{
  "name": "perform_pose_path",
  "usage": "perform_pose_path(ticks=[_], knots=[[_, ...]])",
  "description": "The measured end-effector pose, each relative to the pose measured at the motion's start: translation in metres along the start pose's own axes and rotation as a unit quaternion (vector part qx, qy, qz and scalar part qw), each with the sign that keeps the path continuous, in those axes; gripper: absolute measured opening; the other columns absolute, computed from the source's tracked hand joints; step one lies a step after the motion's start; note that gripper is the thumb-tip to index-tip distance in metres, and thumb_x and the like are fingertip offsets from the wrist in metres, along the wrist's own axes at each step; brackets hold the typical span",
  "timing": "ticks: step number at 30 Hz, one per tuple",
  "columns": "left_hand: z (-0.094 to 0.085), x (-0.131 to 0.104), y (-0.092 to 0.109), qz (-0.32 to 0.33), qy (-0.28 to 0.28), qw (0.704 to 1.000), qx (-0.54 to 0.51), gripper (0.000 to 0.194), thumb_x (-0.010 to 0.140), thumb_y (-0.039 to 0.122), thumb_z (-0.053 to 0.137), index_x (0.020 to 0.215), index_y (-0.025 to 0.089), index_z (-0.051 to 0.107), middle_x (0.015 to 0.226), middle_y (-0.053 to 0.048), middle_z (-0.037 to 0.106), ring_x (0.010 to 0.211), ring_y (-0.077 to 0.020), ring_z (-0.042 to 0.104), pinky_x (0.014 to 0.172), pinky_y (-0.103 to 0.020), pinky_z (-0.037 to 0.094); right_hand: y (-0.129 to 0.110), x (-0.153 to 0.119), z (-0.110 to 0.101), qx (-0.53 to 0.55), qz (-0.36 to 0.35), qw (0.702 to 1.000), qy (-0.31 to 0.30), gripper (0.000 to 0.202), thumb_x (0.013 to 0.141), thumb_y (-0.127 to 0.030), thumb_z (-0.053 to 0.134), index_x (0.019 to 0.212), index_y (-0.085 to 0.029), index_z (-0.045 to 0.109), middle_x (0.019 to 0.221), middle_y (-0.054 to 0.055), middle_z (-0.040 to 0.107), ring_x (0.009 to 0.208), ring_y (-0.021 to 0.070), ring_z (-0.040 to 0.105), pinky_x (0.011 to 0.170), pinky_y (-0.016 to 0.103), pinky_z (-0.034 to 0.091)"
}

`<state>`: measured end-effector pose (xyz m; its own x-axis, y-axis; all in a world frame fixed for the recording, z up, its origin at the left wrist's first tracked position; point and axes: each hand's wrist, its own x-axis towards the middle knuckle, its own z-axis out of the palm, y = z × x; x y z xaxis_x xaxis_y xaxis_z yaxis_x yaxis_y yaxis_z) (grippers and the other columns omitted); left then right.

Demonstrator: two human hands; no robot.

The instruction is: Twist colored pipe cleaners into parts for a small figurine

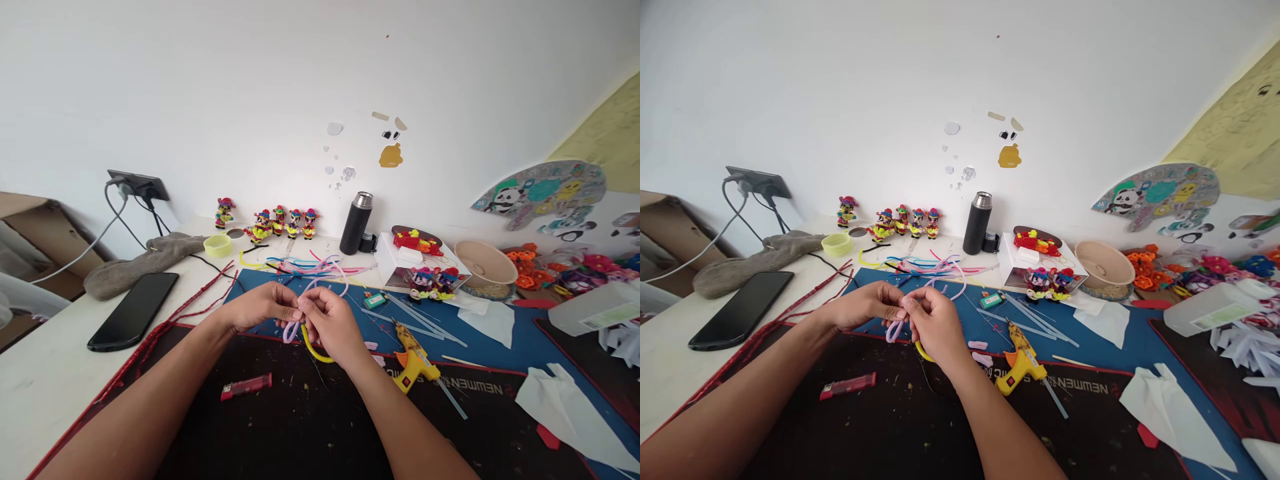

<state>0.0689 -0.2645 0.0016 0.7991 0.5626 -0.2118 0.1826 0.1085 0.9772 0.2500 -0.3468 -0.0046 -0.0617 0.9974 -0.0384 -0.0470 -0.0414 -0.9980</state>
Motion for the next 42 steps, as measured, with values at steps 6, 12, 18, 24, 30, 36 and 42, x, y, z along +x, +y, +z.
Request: perform_pose_path(ticks=[6, 12, 18, 24, 30, 36, 42], knots=[[0.004, 0.004, -0.003, 0.024, -0.019, 0.999, -0.024, 0.036, 0.081, 0.045, 0.086, 0.083, 0.01, 0.079, 0.07, -0.004, 0.069, 0.064, -0.0129, 0.054, 0.065, -0.024, 0.045, 0.001, 0.001, -0.001, 0.004, 0.007, 1.0, 0.02, 0.033, 0.087, -0.052, 0.072, 0.084, -0.02, 0.06, 0.048, -0.008, 0.053, 0.037, 0.0091, 0.046, 0.039, 0.021, 0.032], [0.013, 0.001, 0.007, 0.021, -0.077, 0.997, -0.022, 0.04, 0.093, 0.052, 0.073, 0.093, 0.012, 0.074, 0.085, -0.01, 0.075, 0.063, -0.0141, 0.06, 0.057, -0.024, 0.046, 0.007, 0.005, -0.002, 0.006, -0.011, 0.998, 0.06, 0.038, 0.087, -0.055, 0.072, 0.083, -0.02, 0.059, 0.052, -0.006, 0.057, 0.035, 0.0083, 0.044, 0.037, 0.021, 0.027], [0.012, -0.002, 0.008, 0.008, -0.044, 0.999, -0.001, 0.044, 0.09, 0.055, 0.076, 0.101, 0.014, 0.069, 0.079, -0.004, 0.069, 0.065, -0.0135, 0.059, 0.055, -0.022, 0.042, 0.009, 0.007, -0.008, 0.004, -0.024, 0.995, 0.092, 0.039, 0.089, -0.057, 0.072, 0.085, -0.02, 0.06, 0.056, -0.005, 0.058, 0.037, 0.0087, 0.043, 0.037, 0.022, 0.028], [0.017, -0.004, 0.011, 0.053, -0.038, 0.991, 0.115, 0.042, 0.092, 0.056, 0.072, 0.102, 0.015, 0.066, 0.08, 0.002, 0.054, 0.068, -0.0127, 0.045, 0.061, -0.024, 0.037, 0.008, 0.009, -0.008, 0.001, -0.026, 0.992, 0.12, 0.044, 0.085, -0.062, 0.074, 0.082, -0.021, 0.059, 0.052, -0.006, 0.055, 0.036, 0.0093, 0.039, 0.036, 0.022, 0.027], [0.023, -0.005, 0.014, 0.025, 0.011, 0.957, 0.287, 0.038, 0.101, 0.053, 0.054, 0.091, 0.017, 0.062, 0.075, 0.002, 0.053, 0.067, -0.0149, 0.045, 0.06, -0.027, 0.032, 0.01, 0.007, -0.005, 0.015, -0.034, 0.991, 0.128, 0.042, 0.086, -0.06, 0.074, 0.082, -0.021, 0.059, 0.052, -0.008, 0.052, 0.037, 0.0085, 0.037, 0.038, 0.022, 0.025], [0.024, -0.008, 0.017, 0.027, 0.019, 0.948, 0.315, 0.044, 0.105, 0.053, 0.041, 0.078, 0.02, 0.055, 0.072, -0.001, 0.059, 0.065, -0.0165, 0.051, 0.064, -0.028, 0.039, 0.008, 0.006, -0.004, 0.016, -0.028, 0.992, 0.124, 0.041, 0.087, -0.058, 0.075, 0.082, -0.021, 0.058, 0.051, -0.009, 0.048, 0.037, 0.0087, 0.036, 0.039, 0.023, 0.025], [0.025, -0.008, 0.013, -0.022, -0.003, 0.985, 0.169, 0.05, 0.098, 0.068, 0.049, 0.08, 0.021, 0.052, 0.064, 0.001, 0.057, 0.05, -0.0141, 0.051, 0.049, -0.025, 0.04, 0.004, 0.005, -0.005, 0.026, -0.032, 0.992, 0.119, 0.038, 0.089, -0.057, 0.073, 0.084, -0.022, 0.058, 0.049, -0.01, 0.045, 0.037, 0.0091, 0.036, 0.04, 0.023, 0.03]])
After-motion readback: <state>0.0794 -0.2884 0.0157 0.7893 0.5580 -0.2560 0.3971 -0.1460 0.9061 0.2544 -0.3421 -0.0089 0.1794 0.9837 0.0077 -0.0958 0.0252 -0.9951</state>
